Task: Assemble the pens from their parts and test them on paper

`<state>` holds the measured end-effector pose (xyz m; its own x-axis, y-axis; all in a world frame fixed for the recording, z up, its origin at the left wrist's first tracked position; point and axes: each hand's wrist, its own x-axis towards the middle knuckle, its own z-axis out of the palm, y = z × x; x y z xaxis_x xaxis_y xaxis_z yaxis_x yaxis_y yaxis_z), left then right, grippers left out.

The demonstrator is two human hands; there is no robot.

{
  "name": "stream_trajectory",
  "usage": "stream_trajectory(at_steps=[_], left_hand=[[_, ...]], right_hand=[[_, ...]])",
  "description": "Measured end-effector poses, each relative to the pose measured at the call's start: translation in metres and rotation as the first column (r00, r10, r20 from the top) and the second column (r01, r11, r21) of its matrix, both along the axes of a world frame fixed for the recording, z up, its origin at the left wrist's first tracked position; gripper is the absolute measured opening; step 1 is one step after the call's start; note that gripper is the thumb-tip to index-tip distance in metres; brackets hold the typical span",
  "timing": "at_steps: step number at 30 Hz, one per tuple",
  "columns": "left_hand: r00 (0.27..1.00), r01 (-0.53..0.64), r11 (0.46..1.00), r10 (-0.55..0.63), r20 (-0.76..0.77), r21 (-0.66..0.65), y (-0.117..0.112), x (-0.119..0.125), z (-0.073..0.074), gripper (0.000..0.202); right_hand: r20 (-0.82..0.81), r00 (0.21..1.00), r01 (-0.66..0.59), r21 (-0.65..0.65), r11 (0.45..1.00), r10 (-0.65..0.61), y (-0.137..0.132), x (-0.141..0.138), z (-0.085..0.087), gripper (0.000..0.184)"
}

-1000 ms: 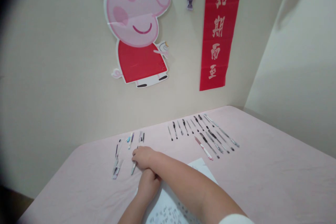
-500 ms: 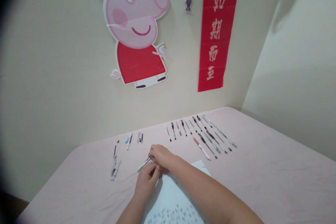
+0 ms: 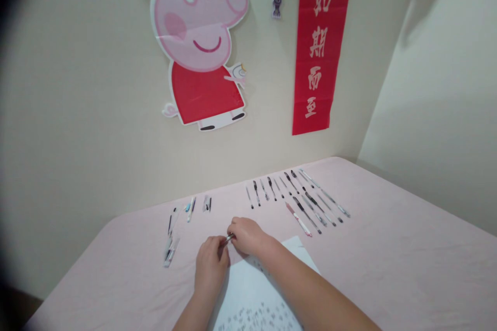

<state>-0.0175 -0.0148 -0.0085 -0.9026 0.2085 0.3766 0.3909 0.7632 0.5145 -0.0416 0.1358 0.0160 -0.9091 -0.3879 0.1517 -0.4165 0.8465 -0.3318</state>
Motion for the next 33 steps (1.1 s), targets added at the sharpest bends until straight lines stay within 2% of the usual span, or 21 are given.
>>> stream_trajectory(at_steps=[10, 20, 27, 33], left_hand=[[0.999, -0.053, 0.980, 0.054, 0.002, -0.193, 0.001, 0.007, 0.007, 0.014], [0.997, -0.073, 0.958, 0.072, -0.013, -0.276, 0.002, 0.008, 0.009, 0.010], [0.999, -0.013, 0.965, 0.020, 0.026, -0.263, 0.004, 0.009, 0.013, 0.011], [0.998, 0.053, 0.980, -0.046, 0.039, -0.193, 0.003, 0.008, 0.012, 0.017]], right_hand=[[0.019, 0.992, 0.124, -0.070, 0.990, -0.123, 0.021, 0.016, -0.004, 0.020], [0.035, 0.992, 0.120, 0.044, 0.992, -0.122, 0.024, 0.023, 0.005, 0.017], [0.061, 0.986, 0.149, 0.108, 0.983, -0.157, 0.020, 0.024, 0.011, 0.017], [0.062, 0.982, 0.171, 0.075, 0.982, -0.176, 0.020, 0.022, 0.009, 0.017]])
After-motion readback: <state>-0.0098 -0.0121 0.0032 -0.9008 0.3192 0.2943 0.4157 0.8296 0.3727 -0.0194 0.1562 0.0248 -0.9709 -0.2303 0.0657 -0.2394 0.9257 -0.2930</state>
